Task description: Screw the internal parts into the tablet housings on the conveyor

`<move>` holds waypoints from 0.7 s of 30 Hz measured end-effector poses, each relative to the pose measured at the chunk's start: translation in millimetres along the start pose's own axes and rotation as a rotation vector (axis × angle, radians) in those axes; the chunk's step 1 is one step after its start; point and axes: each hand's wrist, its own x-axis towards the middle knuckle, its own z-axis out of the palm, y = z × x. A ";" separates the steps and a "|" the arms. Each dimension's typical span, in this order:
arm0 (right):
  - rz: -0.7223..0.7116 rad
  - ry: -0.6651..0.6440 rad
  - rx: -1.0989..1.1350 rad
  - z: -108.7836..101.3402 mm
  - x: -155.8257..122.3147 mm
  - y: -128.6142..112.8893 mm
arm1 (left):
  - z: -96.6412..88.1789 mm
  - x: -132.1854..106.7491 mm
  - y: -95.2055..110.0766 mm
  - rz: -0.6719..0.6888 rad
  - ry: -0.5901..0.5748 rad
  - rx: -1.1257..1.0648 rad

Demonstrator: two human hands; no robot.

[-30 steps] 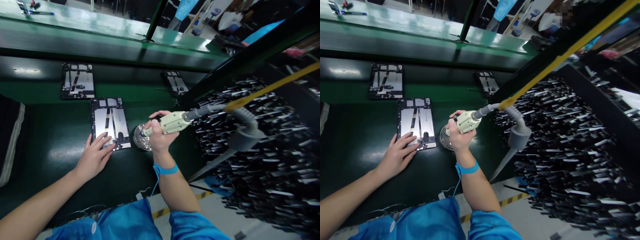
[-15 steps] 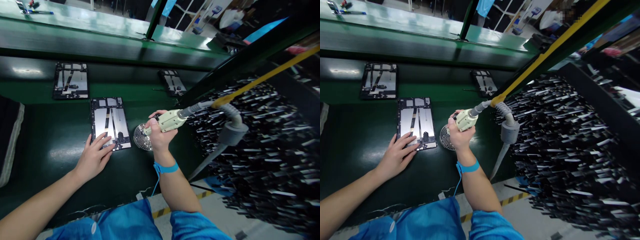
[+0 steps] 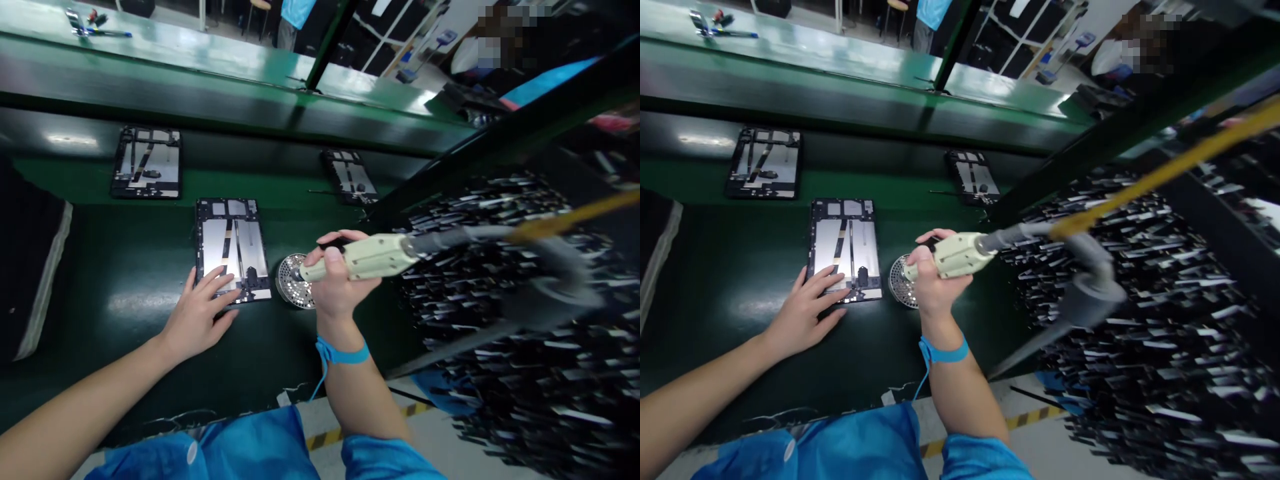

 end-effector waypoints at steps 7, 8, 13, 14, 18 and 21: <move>0.095 -0.379 0.202 30.8 -45.1 -14.5 | -0.6 1.8 -0.8 -0.018 -0.012 -0.080; 0.099 -0.419 0.190 33.4 -50.7 -11.8 | -0.5 1.9 -0.9 -0.017 -0.010 -0.085; 0.100 -0.461 0.125 38.7 -61.7 0.6 | -0.7 3.1 0.9 -0.032 -0.017 -0.107; 0.104 -0.461 0.128 38.9 -62.0 1.5 | -1.0 3.4 1.3 -0.035 -0.018 -0.109; 0.115 -0.462 0.166 38.2 -63.6 3.5 | -2.1 4.2 2.6 -0.035 -0.020 -0.113; 0.151 -0.506 0.146 36.7 -64.7 5.5 | -3.0 4.2 3.4 -0.035 -0.023 -0.113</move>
